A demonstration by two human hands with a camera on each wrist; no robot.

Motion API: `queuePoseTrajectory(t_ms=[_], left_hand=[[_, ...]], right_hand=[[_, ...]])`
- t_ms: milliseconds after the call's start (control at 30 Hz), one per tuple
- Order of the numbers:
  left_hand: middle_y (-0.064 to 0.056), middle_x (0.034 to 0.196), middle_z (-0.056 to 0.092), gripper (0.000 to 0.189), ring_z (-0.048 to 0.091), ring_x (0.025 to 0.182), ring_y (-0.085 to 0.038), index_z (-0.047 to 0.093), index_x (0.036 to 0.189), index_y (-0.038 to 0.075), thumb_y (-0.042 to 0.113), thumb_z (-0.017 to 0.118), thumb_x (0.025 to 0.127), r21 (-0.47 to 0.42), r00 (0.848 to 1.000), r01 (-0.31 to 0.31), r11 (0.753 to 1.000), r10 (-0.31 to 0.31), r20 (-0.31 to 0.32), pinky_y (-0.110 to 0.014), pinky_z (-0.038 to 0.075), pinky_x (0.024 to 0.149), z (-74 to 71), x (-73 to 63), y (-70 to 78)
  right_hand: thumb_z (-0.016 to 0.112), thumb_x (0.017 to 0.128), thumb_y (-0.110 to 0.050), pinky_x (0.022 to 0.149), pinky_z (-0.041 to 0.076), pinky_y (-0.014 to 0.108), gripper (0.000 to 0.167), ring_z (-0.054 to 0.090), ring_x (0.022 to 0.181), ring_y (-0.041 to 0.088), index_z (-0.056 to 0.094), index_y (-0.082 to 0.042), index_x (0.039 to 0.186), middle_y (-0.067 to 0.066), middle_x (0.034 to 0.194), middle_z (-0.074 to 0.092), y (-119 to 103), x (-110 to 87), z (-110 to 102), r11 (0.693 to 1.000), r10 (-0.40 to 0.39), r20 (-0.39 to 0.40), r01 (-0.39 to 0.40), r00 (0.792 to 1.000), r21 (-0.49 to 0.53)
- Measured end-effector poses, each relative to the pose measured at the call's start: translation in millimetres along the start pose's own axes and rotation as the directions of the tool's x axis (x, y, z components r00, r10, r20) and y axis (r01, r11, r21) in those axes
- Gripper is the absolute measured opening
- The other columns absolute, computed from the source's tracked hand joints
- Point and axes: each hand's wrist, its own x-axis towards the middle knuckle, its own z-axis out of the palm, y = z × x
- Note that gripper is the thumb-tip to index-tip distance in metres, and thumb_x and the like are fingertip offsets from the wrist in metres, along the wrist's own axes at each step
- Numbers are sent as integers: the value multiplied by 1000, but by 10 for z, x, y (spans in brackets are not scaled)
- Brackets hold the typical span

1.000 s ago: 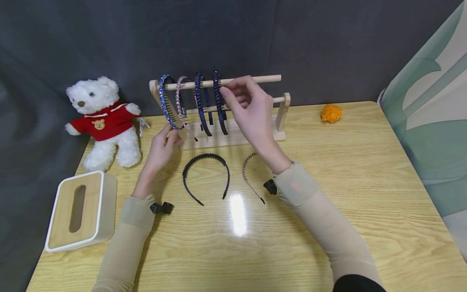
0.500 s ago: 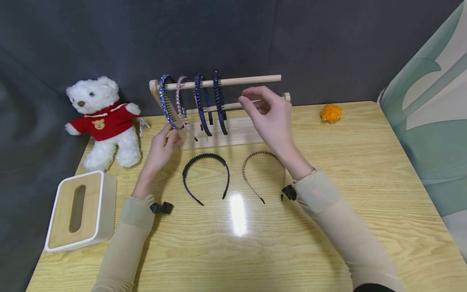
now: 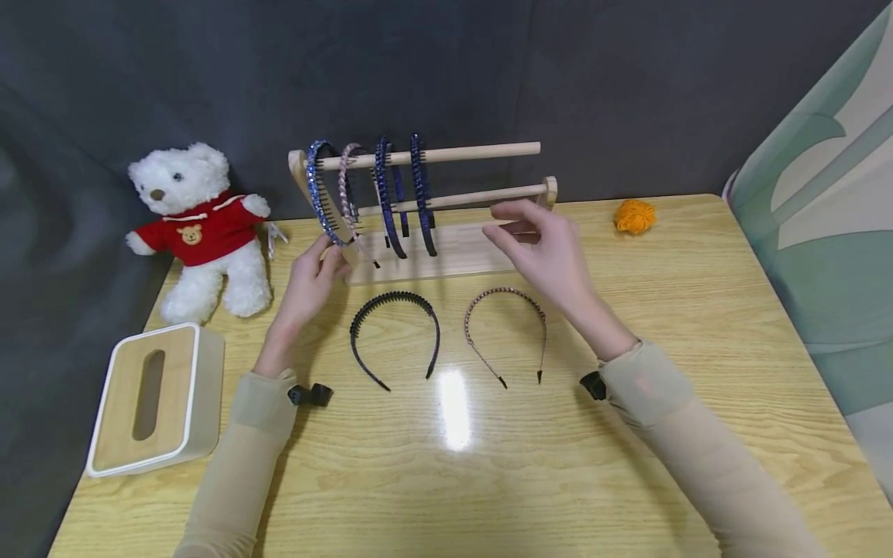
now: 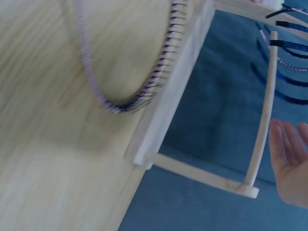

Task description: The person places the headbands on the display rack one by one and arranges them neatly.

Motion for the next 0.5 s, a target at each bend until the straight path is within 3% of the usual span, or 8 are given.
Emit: queuePoseTrajectory(t_ms=[200,400,500], left_hand=[[-26,152,56,43,70,119,-45,50,158,0,13,44,118,4,1000,9,1000,-9,6,-48,61,106,-6,6,-4],[-26,152,56,42,70,118,-46,50,157,0,13,44,118,3,1000,5,1000,-5,4,-49,61,106,-8,12,-10],[-26,152,56,42,70,118,-46,50,157,-1,11,44,117,3,1000,5,1000,-5,8,-49,61,106,-10,8,-10]], right_hand=[[79,100,-10,88,57,8,29,69,97,-3,76,-1,127,16,121,77,145,-69,-69,998,16,63,-12,998,-58],[81,99,-11,82,55,4,31,76,99,29,76,2,126,21,120,76,309,-135,-97,994,40,127,-26,991,-109],[82,98,-11,80,55,4,32,76,99,37,75,3,125,22,121,76,376,-170,-113,991,55,160,-34,986,-130]])
